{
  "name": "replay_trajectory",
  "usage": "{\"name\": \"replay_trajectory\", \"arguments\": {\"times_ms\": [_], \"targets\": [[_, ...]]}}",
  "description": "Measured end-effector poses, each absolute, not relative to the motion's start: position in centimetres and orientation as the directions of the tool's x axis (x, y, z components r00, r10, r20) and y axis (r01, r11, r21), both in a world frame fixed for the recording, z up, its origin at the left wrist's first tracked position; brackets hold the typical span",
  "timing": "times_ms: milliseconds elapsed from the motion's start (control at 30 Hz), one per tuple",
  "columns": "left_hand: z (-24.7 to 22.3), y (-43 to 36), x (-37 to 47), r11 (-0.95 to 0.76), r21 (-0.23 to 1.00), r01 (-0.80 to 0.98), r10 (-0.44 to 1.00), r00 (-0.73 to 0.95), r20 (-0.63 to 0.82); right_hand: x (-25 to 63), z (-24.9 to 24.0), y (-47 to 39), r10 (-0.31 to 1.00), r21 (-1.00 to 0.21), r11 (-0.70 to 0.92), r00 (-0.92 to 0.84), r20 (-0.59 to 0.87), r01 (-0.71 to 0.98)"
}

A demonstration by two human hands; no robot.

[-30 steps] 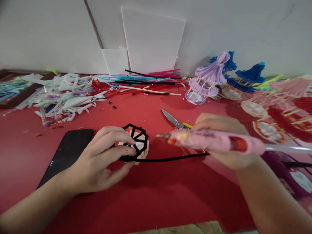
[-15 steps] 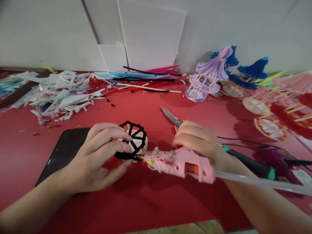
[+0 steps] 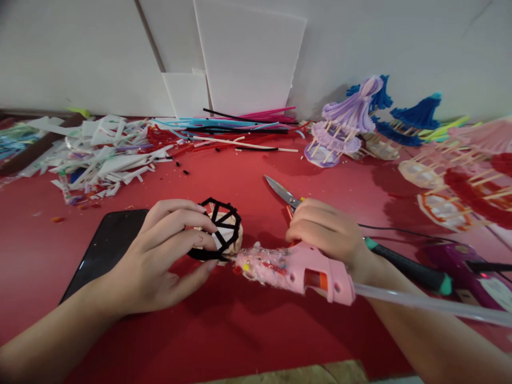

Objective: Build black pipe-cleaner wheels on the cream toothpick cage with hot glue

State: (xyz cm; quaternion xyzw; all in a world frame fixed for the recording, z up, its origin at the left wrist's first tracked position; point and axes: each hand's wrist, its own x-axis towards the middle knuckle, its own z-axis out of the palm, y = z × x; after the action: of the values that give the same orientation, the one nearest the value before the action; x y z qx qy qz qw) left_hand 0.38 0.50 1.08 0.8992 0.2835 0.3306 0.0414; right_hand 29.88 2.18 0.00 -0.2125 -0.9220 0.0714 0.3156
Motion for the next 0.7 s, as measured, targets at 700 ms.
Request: {"name": "replay_trajectory", "arguments": {"times_ms": [700], "targets": [[0.94,0.54,0.60,-0.836,0.254,0.486,0.533,0.611,0.585,29.68,0.39,1.61,0.542,-0.329,0.839,-0.625,0.561,0.433]]}}
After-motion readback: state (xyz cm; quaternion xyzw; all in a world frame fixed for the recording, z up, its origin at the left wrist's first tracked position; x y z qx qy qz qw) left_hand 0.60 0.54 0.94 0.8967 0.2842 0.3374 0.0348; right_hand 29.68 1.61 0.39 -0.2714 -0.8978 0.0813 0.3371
